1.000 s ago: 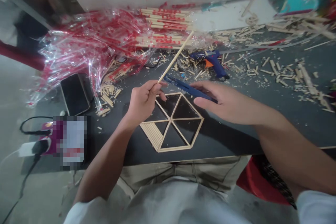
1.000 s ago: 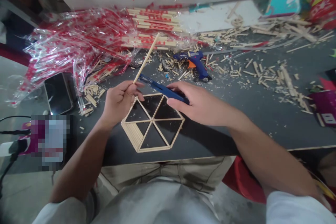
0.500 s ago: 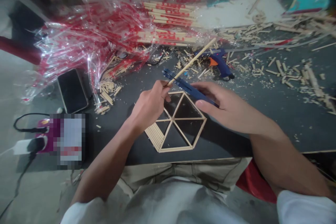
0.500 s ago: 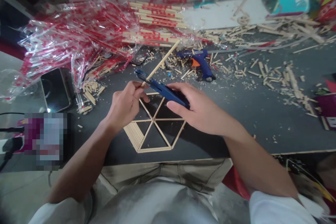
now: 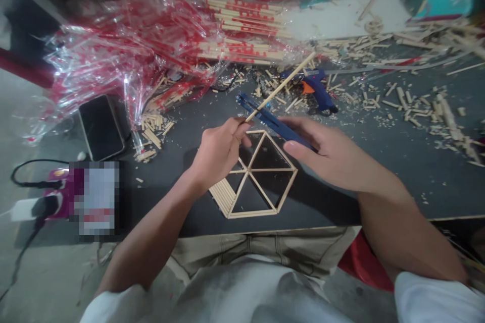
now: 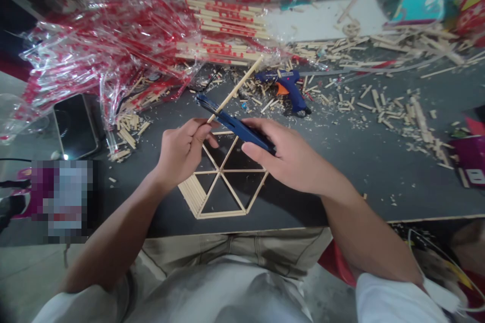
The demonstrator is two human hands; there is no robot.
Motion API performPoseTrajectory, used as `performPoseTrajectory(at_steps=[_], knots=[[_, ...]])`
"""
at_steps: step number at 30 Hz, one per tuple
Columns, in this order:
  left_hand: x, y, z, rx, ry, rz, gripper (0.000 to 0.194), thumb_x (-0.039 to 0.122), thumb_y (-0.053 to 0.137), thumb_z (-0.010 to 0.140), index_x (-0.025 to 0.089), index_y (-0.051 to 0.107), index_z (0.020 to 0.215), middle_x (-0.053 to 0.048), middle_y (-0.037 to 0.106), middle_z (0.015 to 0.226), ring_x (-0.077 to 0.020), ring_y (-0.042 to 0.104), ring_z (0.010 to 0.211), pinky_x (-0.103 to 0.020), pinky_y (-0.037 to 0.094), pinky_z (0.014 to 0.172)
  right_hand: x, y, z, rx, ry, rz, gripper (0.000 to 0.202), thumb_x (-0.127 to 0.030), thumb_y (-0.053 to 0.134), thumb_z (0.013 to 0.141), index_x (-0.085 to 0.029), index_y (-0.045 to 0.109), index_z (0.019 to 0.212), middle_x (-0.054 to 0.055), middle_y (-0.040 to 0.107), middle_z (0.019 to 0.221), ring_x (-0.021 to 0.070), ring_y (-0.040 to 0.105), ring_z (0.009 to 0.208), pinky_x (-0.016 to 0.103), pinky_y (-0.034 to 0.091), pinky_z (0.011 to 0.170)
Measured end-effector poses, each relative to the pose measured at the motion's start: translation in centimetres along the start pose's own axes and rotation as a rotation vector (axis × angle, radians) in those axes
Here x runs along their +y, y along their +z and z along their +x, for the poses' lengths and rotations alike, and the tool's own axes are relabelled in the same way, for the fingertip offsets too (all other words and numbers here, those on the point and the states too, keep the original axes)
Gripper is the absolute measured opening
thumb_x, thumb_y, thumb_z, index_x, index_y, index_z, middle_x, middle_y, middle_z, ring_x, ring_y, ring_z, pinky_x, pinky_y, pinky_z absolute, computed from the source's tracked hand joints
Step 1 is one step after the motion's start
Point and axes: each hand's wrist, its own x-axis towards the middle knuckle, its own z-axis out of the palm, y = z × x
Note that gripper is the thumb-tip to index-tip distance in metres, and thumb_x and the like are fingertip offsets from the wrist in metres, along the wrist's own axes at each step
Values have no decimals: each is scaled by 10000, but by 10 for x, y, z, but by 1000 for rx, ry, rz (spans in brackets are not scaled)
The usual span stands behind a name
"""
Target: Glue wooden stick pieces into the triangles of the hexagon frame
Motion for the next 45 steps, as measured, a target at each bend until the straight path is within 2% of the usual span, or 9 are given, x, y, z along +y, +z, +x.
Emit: performPoseTrajectory(at_steps=[5,11,18,25,30,33,38,45], knots=[[0,1,-1,-28,-22,34,381,355,366,1130,167,698,1125,-38,791,773,-119,736,673,-211,563,709,-6,-2,-1,0,-20,-51,531,-590,559,1006,-299,616,1447,72,704,1426,317,705,1245,526,555,1095],[-2,0,-1,-32,21,32,312,274,375,1115,176,671,1127,-31,798,796,-122,733,672,-218,564,727,-12,-2,-1,-21,-27,-128,539,-572,567,983,-304,635,1446,71,691,1455,336,674,1312,555,530,1135],[1,2,-2,8,18,47,283,247,396,1101,170,669,1095,-30,802,810,-108,707,617,-207,537,663,-15,-1,0,-24,-32,-147,537,-557,556,991,-296,638,1454,66,699,1448,332,678,1310,557,529,1142],[7,6,-3,10,-70,59,270,256,405,1110,181,663,1118,-2,750,719,-125,729,662,-219,534,691,-15,-1,1,-18,-46,-155,511,-524,561,998,-290,646,1445,65,692,1461,326,674,1321,549,530,1144],[10,6,-4,-5,-98,76,260,240,421,1098,164,667,1137,-2,756,741,-114,706,631,-210,505,651,-13,3,-1,-1,-90,-214,521,-500,538,1020,-269,617,1479,77,669,1493,318,656,1352,538,539,1141],[13,5,-3,-13,-122,108,260,222,420,1089,158,671,1117,4,767,753,-105,696,619,-206,492,645,-11,8,-4,24,-111,-294,560,-508,506,1036,-215,595,1505,109,652,1509,331,640,1372,535,540,1145],[12,5,-3,-25,-137,130,260,217,419,1088,168,674,1061,-9,789,812,-101,695,626,-204,488,644,-12,14,-9,7,-67,-380,650,-537,486,1044,-162,515,1574,153,583,1573,351,604,1408,519,537,1159],[9,5,-2,-70,-123,108,271,191,407,1058,183,676,1032,-12,798,848,-105,701,640,-199,496,637,-13,17,-11,8,-50,-429,636,-497,468,1056,-188,469,1612,162,569,1570,364,621,1378,537,553,1134]])
